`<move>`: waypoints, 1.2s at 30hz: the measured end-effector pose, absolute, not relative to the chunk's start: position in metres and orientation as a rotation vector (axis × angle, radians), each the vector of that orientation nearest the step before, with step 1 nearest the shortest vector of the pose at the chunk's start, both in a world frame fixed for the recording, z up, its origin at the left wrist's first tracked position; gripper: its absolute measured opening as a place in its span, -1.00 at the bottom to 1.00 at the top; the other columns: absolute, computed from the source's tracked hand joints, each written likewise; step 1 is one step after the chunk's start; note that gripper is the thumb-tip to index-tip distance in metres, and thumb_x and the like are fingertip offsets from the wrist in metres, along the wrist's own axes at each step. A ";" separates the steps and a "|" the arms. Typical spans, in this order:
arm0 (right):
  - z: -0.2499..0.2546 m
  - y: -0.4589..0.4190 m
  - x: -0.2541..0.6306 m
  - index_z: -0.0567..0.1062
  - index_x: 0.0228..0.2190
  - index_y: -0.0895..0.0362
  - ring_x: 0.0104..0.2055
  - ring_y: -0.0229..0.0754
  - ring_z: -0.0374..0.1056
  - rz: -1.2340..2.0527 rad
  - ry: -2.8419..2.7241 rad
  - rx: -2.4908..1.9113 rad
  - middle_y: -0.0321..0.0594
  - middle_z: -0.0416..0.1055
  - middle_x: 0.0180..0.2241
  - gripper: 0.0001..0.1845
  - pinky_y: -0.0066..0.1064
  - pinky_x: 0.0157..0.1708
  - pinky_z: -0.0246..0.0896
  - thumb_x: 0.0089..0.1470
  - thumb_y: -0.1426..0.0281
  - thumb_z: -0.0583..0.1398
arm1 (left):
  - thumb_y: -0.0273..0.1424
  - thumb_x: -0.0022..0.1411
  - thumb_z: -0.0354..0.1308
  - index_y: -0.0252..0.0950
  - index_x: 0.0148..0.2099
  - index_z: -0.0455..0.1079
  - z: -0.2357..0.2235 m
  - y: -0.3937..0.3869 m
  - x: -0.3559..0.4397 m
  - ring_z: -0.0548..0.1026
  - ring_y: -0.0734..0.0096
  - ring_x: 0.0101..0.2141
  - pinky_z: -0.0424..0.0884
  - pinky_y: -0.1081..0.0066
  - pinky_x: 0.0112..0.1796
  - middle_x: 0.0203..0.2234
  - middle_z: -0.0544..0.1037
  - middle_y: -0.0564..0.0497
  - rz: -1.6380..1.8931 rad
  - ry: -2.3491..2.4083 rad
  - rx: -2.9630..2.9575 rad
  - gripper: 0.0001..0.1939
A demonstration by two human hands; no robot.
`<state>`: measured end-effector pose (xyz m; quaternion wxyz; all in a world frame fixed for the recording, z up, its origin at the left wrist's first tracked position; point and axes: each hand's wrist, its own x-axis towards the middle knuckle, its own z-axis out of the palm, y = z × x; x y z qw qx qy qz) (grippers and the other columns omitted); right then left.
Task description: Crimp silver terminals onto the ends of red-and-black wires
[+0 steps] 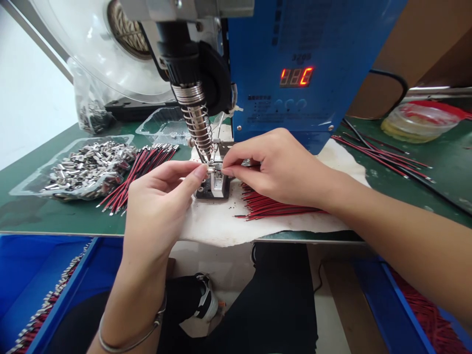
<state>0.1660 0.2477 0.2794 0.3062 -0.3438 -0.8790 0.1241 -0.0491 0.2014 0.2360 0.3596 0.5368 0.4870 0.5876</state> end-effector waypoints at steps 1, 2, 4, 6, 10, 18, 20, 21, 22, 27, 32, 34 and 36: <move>0.280 0.247 0.166 0.73 -0.33 -0.01 -0.40 -0.18 0.49 0.335 -2.325 -0.919 -0.28 0.69 -0.35 -0.77 -0.27 -0.33 0.22 0.35 0.27 0.29 | -0.20 0.32 0.54 -0.19 -0.18 0.73 0.237 0.201 -0.048 0.39 0.46 -0.49 0.18 0.39 -0.51 -0.34 0.68 0.01 1.523 1.257 1.367 -0.82; 0.280 0.247 0.166 0.73 -0.33 -0.02 -0.40 -0.17 0.49 0.339 -2.323 -0.930 -0.28 0.69 -0.35 -0.78 -0.27 -0.32 0.23 0.34 0.27 0.29 | -0.19 0.34 0.53 -0.20 -0.18 0.70 0.239 0.201 -0.048 0.35 0.49 -0.51 0.17 0.39 -0.52 -0.35 0.67 0.03 1.531 1.253 1.348 -0.80; 0.281 0.247 0.166 0.73 -0.32 -0.02 -0.39 -0.16 0.50 0.341 -2.319 -0.941 -0.28 0.69 -0.34 -0.78 -0.26 -0.30 0.25 0.34 0.27 0.29 | -0.20 0.37 0.50 -0.22 -0.23 0.63 0.241 0.201 -0.047 0.31 0.52 -0.53 0.21 0.40 -0.50 -0.39 0.62 0.06 1.551 1.234 1.319 -0.78; 0.281 0.247 0.167 0.72 -0.32 -0.02 -0.37 -0.16 0.52 0.335 -2.324 -0.942 -0.28 0.69 -0.33 -0.78 -0.26 -0.30 0.26 0.35 0.27 0.29 | -0.23 0.39 0.49 -0.23 -0.30 0.55 0.243 0.201 -0.046 0.36 0.51 -0.51 0.31 0.43 -0.43 -0.44 0.58 0.08 1.554 1.219 1.320 -0.72; 0.280 0.249 0.169 0.72 -0.30 0.02 -0.39 -0.17 0.52 0.287 -2.350 -0.885 -0.27 0.70 -0.33 -0.78 -0.29 -0.33 0.27 0.37 0.30 0.28 | -0.21 0.40 0.49 -0.23 -0.32 0.54 0.242 0.202 -0.046 0.48 0.46 -0.44 0.40 0.44 -0.36 -0.45 0.57 0.07 1.542 1.219 1.339 -0.70; 0.276 0.252 0.171 0.74 -0.26 0.11 -0.39 -0.21 0.54 0.204 -2.374 -0.806 -0.23 0.71 -0.31 -0.78 -0.35 -0.34 0.31 0.40 0.37 0.28 | -0.18 0.43 0.46 -0.23 -0.33 0.54 0.240 0.204 -0.047 0.47 0.49 -0.46 0.38 0.45 -0.38 -0.47 0.57 0.08 1.557 1.209 1.351 -0.67; 0.277 0.253 0.171 0.74 -0.26 0.11 -0.39 -0.22 0.54 0.202 -2.379 -0.799 -0.23 0.71 -0.32 -0.78 -0.36 -0.36 0.30 0.40 0.37 0.28 | -0.18 0.42 0.47 -0.23 -0.32 0.55 0.239 0.204 -0.048 0.49 0.48 -0.44 0.40 0.46 -0.37 -0.46 0.58 0.08 1.557 1.203 1.356 -0.68; 0.277 0.253 0.171 0.74 -0.26 0.11 -0.40 -0.22 0.53 0.202 -2.382 -0.796 -0.23 0.71 -0.33 -0.78 -0.36 -0.36 0.30 0.40 0.37 0.28 | -0.19 0.42 0.48 -0.23 -0.32 0.55 0.239 0.204 -0.048 0.49 0.48 -0.44 0.40 0.46 -0.37 -0.45 0.58 0.08 1.557 1.203 1.357 -0.69; 0.277 0.252 0.171 0.74 -0.26 0.11 -0.41 -0.22 0.52 0.201 -2.379 -0.796 -0.23 0.71 -0.33 -0.78 -0.36 -0.37 0.29 0.40 0.37 0.28 | -0.20 0.41 0.49 -0.23 -0.32 0.55 0.239 0.204 -0.048 0.49 0.48 -0.44 0.40 0.46 -0.37 -0.46 0.58 0.08 1.557 1.202 1.357 -0.69; 0.275 0.251 0.172 0.73 -0.28 0.09 -0.41 -0.22 0.52 0.216 -2.358 -0.820 -0.25 0.71 -0.33 -0.79 -0.36 -0.38 0.29 0.39 0.36 0.29 | -0.23 0.40 0.49 -0.22 -0.32 0.55 0.239 0.204 -0.047 0.49 0.48 -0.45 0.40 0.46 -0.38 -0.46 0.58 0.09 1.561 1.203 1.361 -0.71; 0.275 0.251 0.170 0.74 -0.26 0.10 -0.41 -0.22 0.53 0.227 -2.355 -0.815 -0.24 0.71 -0.33 -0.80 -0.37 -0.37 0.29 0.38 0.37 0.30 | -0.23 0.39 0.50 -0.22 -0.33 0.55 0.240 0.204 -0.047 0.47 0.50 -0.47 0.38 0.47 -0.40 -0.47 0.57 0.09 1.565 1.206 1.359 -0.71; 0.275 0.251 0.170 0.74 -0.26 0.11 -0.40 -0.22 0.53 0.228 -2.354 -0.811 -0.24 0.71 -0.33 -0.80 -0.38 -0.37 0.29 0.38 0.37 0.30 | -0.24 0.39 0.50 -0.22 -0.33 0.55 0.240 0.203 -0.047 0.47 0.50 -0.47 0.39 0.48 -0.40 -0.47 0.57 0.10 1.563 1.209 1.359 -0.71; 0.275 0.252 0.170 0.74 -0.26 0.11 -0.40 -0.23 0.52 0.241 -2.352 -0.815 -0.24 0.70 -0.33 -0.81 -0.38 -0.37 0.28 0.37 0.37 0.30 | -0.24 0.39 0.50 -0.22 -0.32 0.55 0.240 0.202 -0.047 0.48 0.50 -0.46 0.40 0.48 -0.39 -0.47 0.58 0.10 1.562 1.206 1.360 -0.72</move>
